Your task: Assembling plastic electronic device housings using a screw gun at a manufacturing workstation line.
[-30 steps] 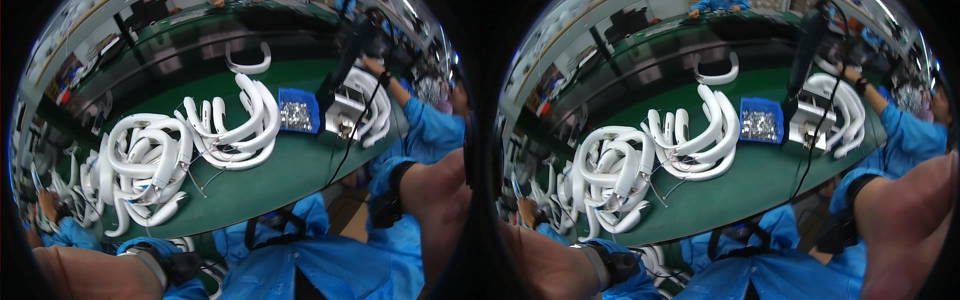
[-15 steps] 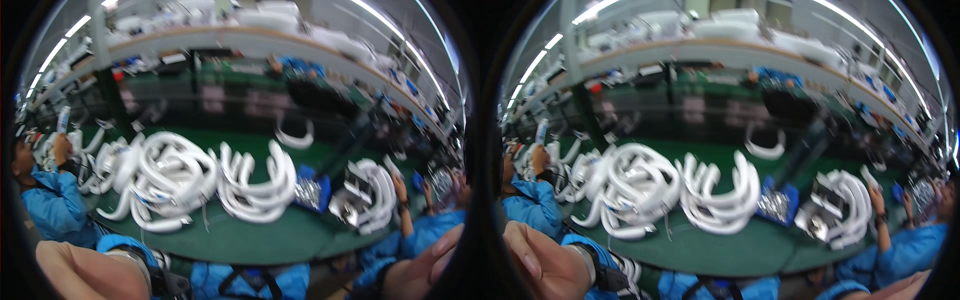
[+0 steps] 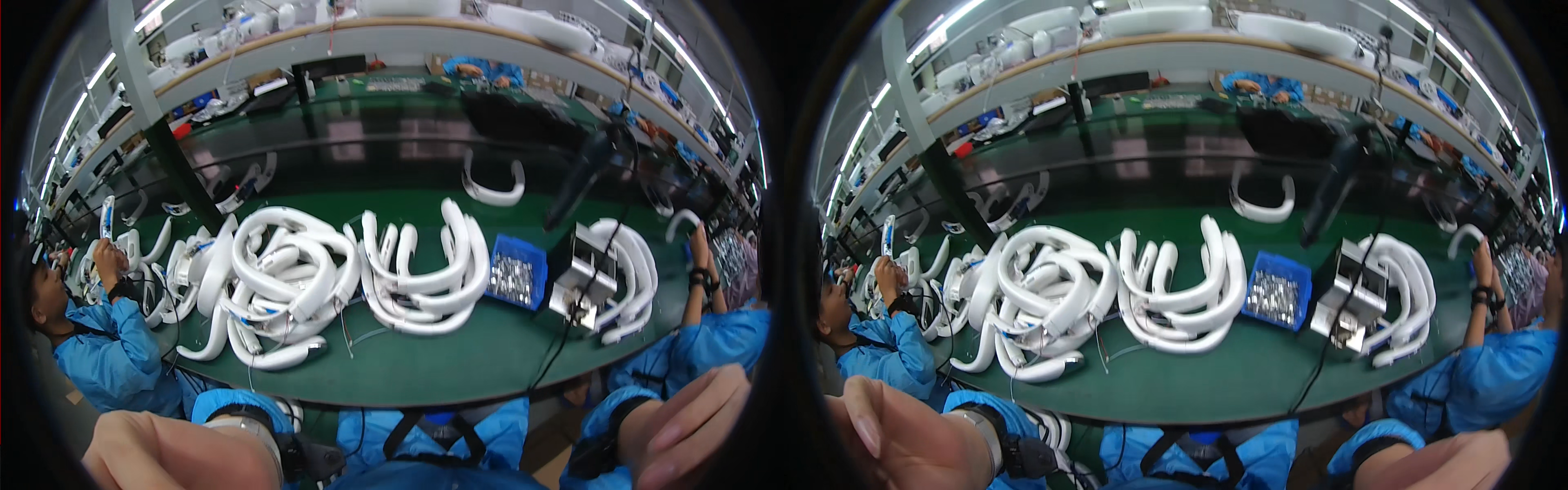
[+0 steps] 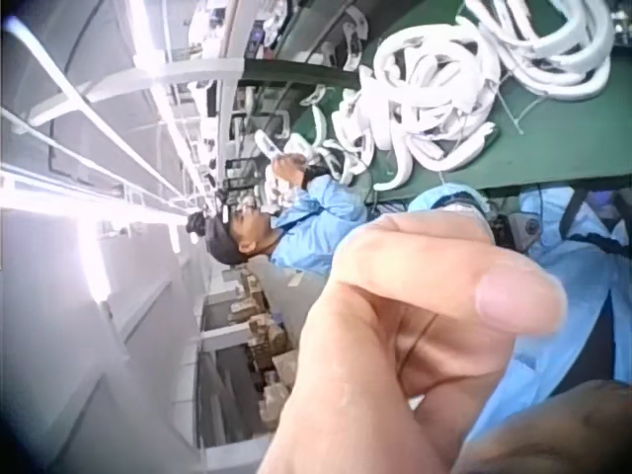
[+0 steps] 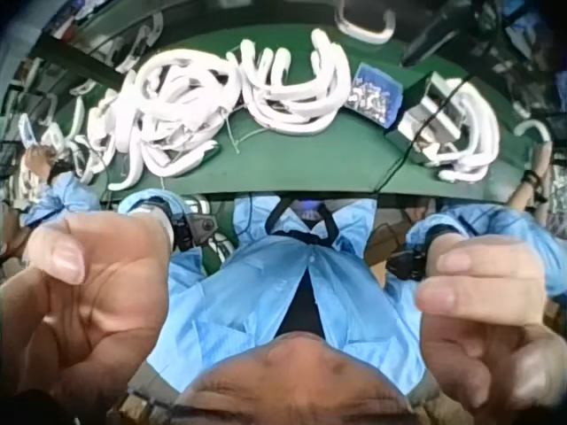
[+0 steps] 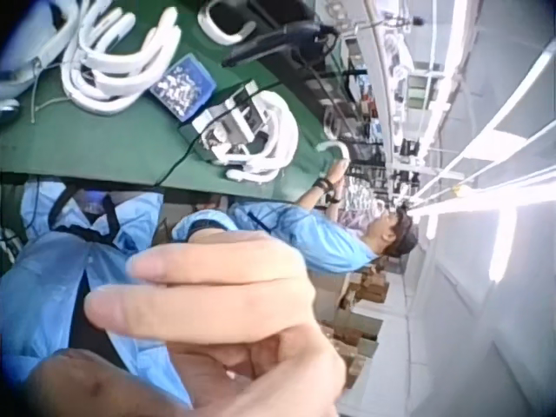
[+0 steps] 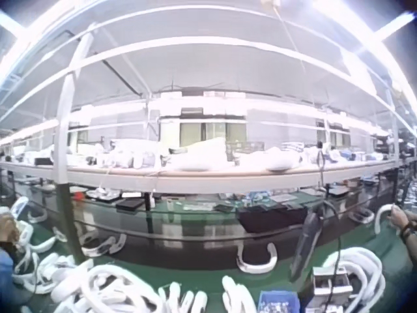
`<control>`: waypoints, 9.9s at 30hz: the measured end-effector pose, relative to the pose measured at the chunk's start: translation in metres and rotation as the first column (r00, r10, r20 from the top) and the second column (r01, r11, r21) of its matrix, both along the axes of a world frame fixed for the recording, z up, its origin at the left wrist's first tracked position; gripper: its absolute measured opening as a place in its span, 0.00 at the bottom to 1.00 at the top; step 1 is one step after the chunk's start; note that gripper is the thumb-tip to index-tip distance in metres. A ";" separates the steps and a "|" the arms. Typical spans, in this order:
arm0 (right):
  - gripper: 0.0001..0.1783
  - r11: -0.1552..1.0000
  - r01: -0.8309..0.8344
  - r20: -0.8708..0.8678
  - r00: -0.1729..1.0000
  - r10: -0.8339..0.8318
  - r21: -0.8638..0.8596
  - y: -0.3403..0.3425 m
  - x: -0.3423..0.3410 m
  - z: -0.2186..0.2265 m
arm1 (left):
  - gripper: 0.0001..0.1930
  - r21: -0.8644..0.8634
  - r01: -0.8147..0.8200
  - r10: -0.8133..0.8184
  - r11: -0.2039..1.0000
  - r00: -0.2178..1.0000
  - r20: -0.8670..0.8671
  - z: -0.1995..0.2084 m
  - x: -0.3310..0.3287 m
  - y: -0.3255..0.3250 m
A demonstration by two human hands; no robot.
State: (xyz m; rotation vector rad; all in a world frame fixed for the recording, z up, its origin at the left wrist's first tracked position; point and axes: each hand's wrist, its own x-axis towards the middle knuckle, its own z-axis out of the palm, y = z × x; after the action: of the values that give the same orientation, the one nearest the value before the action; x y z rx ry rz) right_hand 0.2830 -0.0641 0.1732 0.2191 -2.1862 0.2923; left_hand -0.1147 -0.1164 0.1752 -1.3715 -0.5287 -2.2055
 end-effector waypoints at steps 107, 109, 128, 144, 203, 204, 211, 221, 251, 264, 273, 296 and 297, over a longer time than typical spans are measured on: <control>0.20 0.321 0.328 0.213 0.914 -0.344 -0.888 0.048 -0.150 -0.217 | 0.22 -0.334 0.854 -0.250 -0.400 0.249 0.936 -0.129 0.065 0.112; 0.16 0.664 0.366 -0.017 0.869 -0.495 -0.652 0.068 -0.144 -0.211 | 0.24 -0.331 0.829 -0.271 -0.450 0.226 0.936 -0.137 0.070 0.109; 0.07 0.172 0.979 0.627 0.202 -0.753 -0.109 0.196 -0.078 -0.242 | 0.21 -0.419 0.812 -0.328 -0.407 0.298 0.896 -0.145 0.080 0.134; 0.06 0.234 0.449 0.144 0.660 -0.737 -0.862 0.139 -0.104 -0.169 | 0.22 -0.411 0.819 -0.380 -0.401 0.260 0.888 -0.156 0.081 0.129; 0.20 0.537 0.379 -0.347 0.464 -0.815 -0.753 0.121 0.009 -0.167 | 0.25 -0.618 0.741 -0.372 -0.263 0.513 0.773 -0.156 0.103 0.134; 0.20 0.535 0.378 -0.344 0.467 -0.815 -0.756 0.121 0.009 -0.168 | 0.25 -0.627 0.732 -0.381 -0.266 0.517 0.766 -0.156 0.102 0.134; 0.19 0.506 0.364 -0.316 0.468 -0.825 -0.782 0.129 0.010 -0.166 | 0.26 -0.627 0.733 -0.396 -0.263 0.511 0.763 -0.157 0.100 0.135; 0.19 0.330 0.304 -0.130 0.528 -0.839 -0.894 0.134 -0.004 -0.144 | 0.23 -0.527 0.784 -0.407 -0.328 0.387 0.828 -0.159 0.088 0.134; 0.55 0.552 -0.035 -0.230 0.929 -0.290 -0.833 0.115 -0.182 -0.037 | 0.25 -0.642 0.685 -0.547 -0.344 0.410 0.730 -0.162 0.080 0.137; 0.60 0.529 -0.046 -0.265 0.900 -0.347 -0.848 0.110 -0.197 -0.042 | 0.26 -0.615 0.708 -0.544 -0.348 0.381 0.748 -0.162 0.078 0.137; 0.60 0.461 -0.097 -0.282 0.893 -0.352 -0.882 0.109 -0.199 -0.052 | 0.26 -0.600 0.716 -0.534 -0.357 0.371 0.760 -0.168 0.079 0.137; 0.54 0.495 0.293 -0.271 0.561 -0.782 -0.818 0.119 0.021 -0.160 | 0.24 -0.616 0.771 -0.403 -0.163 0.518 0.755 -0.182 0.110 0.119; 0.55 0.490 0.295 -0.266 0.561 -0.784 -0.820 0.120 0.021 -0.161 | 0.25 -0.622 0.766 -0.396 -0.163 0.526 0.753 -0.182 0.110 0.119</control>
State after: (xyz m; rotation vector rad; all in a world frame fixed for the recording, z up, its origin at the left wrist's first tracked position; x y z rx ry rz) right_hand 0.3035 0.0560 0.0119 -0.7891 -1.2086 0.5462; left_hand -0.0045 0.0026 -0.0072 -2.2266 -2.1590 -3.0023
